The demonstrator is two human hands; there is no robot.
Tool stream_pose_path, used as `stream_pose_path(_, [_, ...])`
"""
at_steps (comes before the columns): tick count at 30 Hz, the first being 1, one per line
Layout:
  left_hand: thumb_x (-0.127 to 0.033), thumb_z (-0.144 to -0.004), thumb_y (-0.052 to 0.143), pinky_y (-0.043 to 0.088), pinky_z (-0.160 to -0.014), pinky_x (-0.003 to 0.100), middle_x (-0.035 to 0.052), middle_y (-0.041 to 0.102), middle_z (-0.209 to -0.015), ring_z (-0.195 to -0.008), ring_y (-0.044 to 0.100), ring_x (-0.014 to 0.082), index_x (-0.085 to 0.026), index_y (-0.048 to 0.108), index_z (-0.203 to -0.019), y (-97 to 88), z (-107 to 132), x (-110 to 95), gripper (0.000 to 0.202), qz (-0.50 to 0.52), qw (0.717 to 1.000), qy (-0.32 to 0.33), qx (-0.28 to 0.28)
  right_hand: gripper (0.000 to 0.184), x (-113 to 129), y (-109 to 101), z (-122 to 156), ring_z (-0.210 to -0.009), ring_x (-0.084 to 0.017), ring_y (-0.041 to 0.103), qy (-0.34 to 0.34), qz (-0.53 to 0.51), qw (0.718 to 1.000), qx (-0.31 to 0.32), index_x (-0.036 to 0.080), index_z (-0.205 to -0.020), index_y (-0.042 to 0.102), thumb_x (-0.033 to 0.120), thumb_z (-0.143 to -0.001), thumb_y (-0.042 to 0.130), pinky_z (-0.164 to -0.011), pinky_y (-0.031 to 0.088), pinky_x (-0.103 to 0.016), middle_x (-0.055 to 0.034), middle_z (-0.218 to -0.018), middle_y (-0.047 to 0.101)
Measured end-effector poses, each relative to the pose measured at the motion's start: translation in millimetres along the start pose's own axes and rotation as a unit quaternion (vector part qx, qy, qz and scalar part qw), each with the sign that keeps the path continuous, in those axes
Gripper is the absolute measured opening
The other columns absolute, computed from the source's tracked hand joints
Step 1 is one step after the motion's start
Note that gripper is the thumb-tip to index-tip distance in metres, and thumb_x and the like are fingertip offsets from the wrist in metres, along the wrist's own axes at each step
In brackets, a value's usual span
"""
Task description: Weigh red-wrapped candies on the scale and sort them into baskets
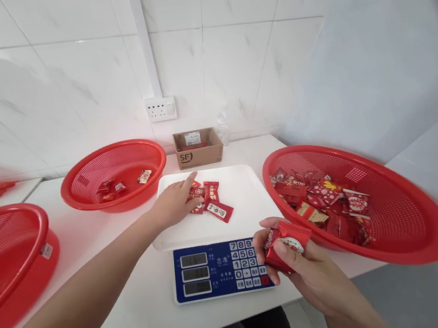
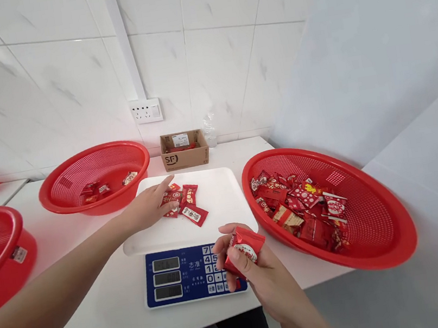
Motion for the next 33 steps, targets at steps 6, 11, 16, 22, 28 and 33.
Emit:
stream_pose_path(6, [-0.055,-0.087,0.042,0.023,-0.111,0.043,0.0095,0.036,-0.146,-0.139,0.019,0.0286,-0.022,0.031,-0.14,4.8,7.0,-36.4,0.064,-0.009,0.995,0.095,0.001,0.021,-2.1,-1.9,-2.5,-0.073,-0.015,0.054,-0.006,0.001,1.0,0.007,0.029,-0.103,0.057,0.038,-0.084,0.059,-0.048,0.045,-0.024,-0.0036,-0.085,0.059])
stream_pose_path(11, [-0.065,-0.086,0.03,0.007,-0.111,0.057,0.01,0.021,-0.153,-0.142,0.002,0.0318,-0.025,0.023,-0.144,27.7,-2.5,-56.8,0.071,-0.022,0.989,0.126,0.076,0.022,-4.1,-4.9,0.3,-0.071,-0.015,0.054,-0.007,0.01,1.0,0.02,0.029,-0.104,0.056,0.04,-0.084,0.059,-0.048,0.045,-0.024,-0.0043,-0.085,0.059])
stream_pose_path(16, [-0.063,-0.087,0.033,0.013,-0.11,0.053,0.014,0.022,-0.152,-0.14,0.013,0.0321,-0.02,0.026,-0.143,34.7,-29.0,-44.2,0.072,-0.056,0.991,0.086,0.08,0.021,-4.7,-13.5,3.5,-0.075,-0.016,0.055,-0.009,-0.003,1.0,0.007,0.03,-0.105,0.056,0.037,-0.085,0.057,-0.049,0.046,-0.024,-0.0042,-0.087,0.058])
stream_pose_path(22, [-0.051,-0.092,0.03,0.021,-0.109,0.046,0.0164,0.028,-0.149,-0.138,0.024,0.0298,-0.016,0.03,-0.141,27.3,-35.2,-38.4,0.061,-0.058,0.995,0.064,0.044,0.023,-7.3,-11.7,2.8,-0.074,-0.016,0.055,0.004,0.002,1.0,0.001,0.029,-0.104,0.056,0.039,-0.084,0.059,-0.049,0.045,-0.025,-0.0044,-0.086,0.059])
stream_pose_path(28, [-0.059,-0.09,0.028,0.014,-0.112,0.048,0.0134,0.018,-0.153,-0.142,0.007,0.03,-0.022,0.023,-0.144,13.5,-15.1,-36.9,0.066,-0.032,0.997,0.064,0.028,0.021,-9.5,-13.6,1.3,-0.073,-0.017,0.055,0.002,0.007,1.0,-0.011,0.03,-0.103,0.057,0.04,-0.084,0.058,-0.048,0.044,-0.024,-0.0044,-0.085,0.059])
stream_pose_path(33, [-0.058,-0.088,0.034,0.02,-0.109,0.051,0.0175,0.021,-0.152,-0.14,0.014,0.032,-0.015,0.021,-0.144,15.0,-18.3,-5.9,0.072,-0.007,0.999,-0.001,0.051,0.023,-8.5,-5.7,0.7,-0.071,-0.016,0.055,0.003,0.005,1.0,-0.011,0.028,-0.102,0.057,0.039,-0.083,0.06,-0.047,0.043,-0.024,-0.0047,-0.084,0.059])
Point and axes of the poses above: each hand's wrist, its own z-axis away from the middle knuckle, its own y-axis out of the palm, x = y × z, the point moved 8 cm from there along -z, towards the middle knuckle
